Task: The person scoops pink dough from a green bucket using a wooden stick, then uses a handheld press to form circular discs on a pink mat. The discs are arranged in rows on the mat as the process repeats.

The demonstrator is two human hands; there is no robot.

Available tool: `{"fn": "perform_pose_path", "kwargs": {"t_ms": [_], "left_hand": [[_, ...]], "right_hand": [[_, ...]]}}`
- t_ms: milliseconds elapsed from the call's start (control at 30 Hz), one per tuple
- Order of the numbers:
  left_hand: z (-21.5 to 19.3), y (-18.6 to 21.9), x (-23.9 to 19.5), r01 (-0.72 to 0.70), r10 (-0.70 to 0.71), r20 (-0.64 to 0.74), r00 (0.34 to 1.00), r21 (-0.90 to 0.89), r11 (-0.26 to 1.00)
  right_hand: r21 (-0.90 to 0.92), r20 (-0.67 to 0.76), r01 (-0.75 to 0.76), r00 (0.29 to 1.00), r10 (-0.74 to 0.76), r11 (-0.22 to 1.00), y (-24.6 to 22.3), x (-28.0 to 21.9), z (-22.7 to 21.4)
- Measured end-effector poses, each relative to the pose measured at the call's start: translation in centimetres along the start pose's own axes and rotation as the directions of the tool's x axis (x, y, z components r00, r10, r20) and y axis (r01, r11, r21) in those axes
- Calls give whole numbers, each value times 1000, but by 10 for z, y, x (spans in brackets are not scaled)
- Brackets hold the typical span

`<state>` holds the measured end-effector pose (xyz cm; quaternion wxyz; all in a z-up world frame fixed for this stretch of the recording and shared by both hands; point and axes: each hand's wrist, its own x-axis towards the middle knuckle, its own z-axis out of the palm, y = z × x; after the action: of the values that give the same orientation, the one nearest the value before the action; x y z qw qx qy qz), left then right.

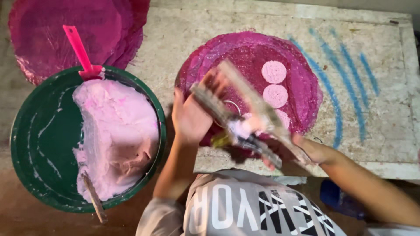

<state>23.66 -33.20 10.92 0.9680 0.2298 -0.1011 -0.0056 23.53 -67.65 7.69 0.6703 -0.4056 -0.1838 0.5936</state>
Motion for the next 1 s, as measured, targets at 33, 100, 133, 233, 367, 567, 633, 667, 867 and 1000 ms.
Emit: {"fn": "perform_pose_path", "kwargs": {"t_ms": [33, 100, 133, 233, 367, 567, 633, 667, 867, 1000], "left_hand": [[-2, 3, 11, 142, -123, 99, 987, -214, 966], [-5, 0, 19, 155, -87, 257, 963, -261, 953], [-9, -4, 24, 166, -66, 333, 941, -281, 945], [-24, -19, 36, 99, 7, 321, 947, -313, 945], [-45, -36, 57, -31, 106, 213, 971, -330, 943], [-72, -33, 68, -150, 271, 173, 947, -507, 849], [-81, -24, 68, -138, 291, 208, 934, -541, 829], [-85, -21, 67, -132, 294, 222, 930, -544, 829], [-95, -30, 57, -132, 295, 187, 937, -593, 794], [-98, -58, 64, -163, 281, 127, 951, -568, 807]], "right_hand": [[54, 27, -120, 993, 119, 991, -7, 7, 1], [15, 9, -265, 964, 265, 964, -23, 15, 6], [-73, -43, -294, 956, 291, 953, -37, 15, 5], [-263, -175, -415, 908, 380, 871, -77, 11, -2], [-241, -382, -578, 795, 471, 780, -117, 17, -10], [-498, -456, -584, 805, 380, 641, -125, 58, 0], [-497, -549, -640, 755, 359, 586, -120, 72, 3], [-492, -594, -667, 727, 345, 560, -116, 78, 5], [-532, -619, -704, 703, 351, 470, -110, 86, 12], [-432, -692, -747, 634, 346, 505, -116, 75, 15]]}}
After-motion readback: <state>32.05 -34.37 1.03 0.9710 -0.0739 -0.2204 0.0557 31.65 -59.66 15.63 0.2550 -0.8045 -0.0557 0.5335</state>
